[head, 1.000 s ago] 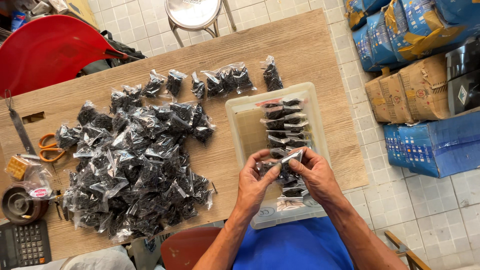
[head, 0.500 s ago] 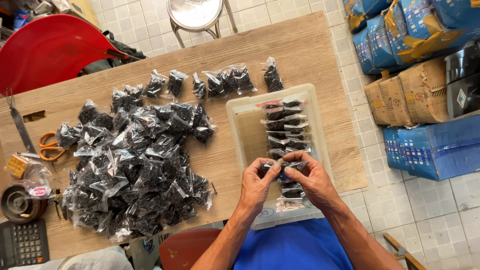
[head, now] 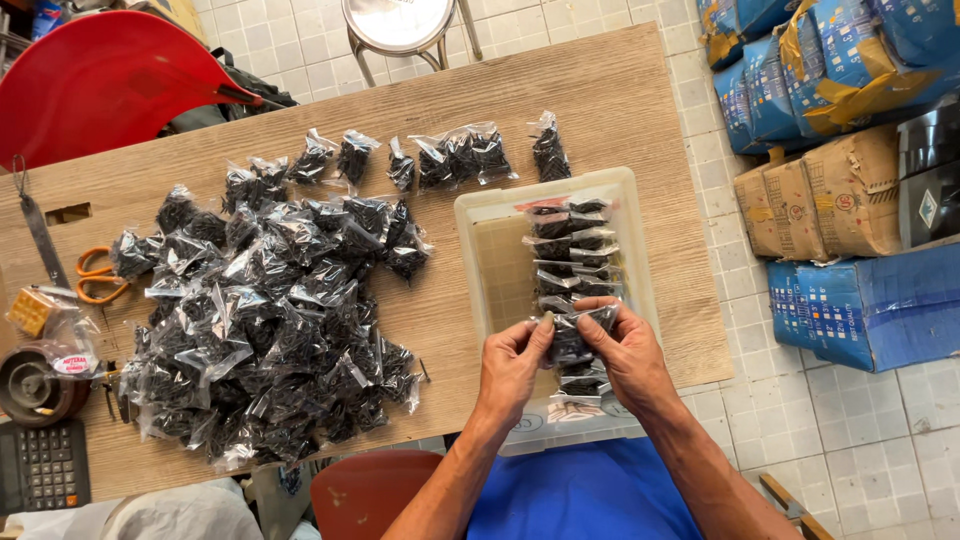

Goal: The person picks up plastic bags containing small black plastic items from a pile and places them into rows within a clear plastic tray.

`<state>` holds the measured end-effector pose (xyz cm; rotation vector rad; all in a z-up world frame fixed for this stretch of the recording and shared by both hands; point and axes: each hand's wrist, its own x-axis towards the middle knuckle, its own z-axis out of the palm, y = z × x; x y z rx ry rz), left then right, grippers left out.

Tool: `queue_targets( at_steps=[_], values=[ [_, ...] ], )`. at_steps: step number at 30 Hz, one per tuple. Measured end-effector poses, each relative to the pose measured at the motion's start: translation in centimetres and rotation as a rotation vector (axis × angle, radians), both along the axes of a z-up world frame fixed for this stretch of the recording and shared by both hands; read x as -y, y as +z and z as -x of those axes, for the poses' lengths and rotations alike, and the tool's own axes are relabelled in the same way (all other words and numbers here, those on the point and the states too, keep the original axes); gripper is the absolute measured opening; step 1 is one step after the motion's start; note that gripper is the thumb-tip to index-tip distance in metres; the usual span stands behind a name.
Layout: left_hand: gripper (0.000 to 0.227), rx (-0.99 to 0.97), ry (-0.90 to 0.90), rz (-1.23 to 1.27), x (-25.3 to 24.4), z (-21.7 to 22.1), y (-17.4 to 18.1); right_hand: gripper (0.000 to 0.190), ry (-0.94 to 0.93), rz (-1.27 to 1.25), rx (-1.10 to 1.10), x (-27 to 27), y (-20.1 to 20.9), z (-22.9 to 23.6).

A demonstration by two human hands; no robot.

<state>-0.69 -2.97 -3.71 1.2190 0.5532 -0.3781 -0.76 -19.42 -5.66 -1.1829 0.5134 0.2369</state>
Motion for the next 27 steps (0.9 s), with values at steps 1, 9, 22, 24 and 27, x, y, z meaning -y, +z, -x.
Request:
queue_targets(
  at_steps=[1, 9, 22, 24, 27],
  values=[
    [0.026, 0.0, 0.003, 0.0, 0.2, 0.2, -0.2, 0.034, 0.003, 0.0, 0.0, 0.1, -0.5, 0.0],
    [0.043, 0.147, -0.083, 0.041, 0.8, 0.3, 1.2, 0.046, -0.002, 0.026, 0.064, 1.3, 0.1, -0.1],
    [0.025, 0.121, 0.061, -0.119, 1.8, -0.2, 2.7, 0.05, 0.037, 0.132, 0.095, 0.3, 2.8, -0.4],
    [0.023, 0.129, 0.098, -0.193, 1.6, 0.2, 1.1, 0.054, 0.126, 0.23, 0.101, -0.1, 6.3, -0.7],
    [0.03, 0.082, 0.23, -0.099, 1.9, -0.5, 1.5, 0.055, 0.186, 0.211, 0.13, -0.4, 4.2, -0.7]
  ],
)
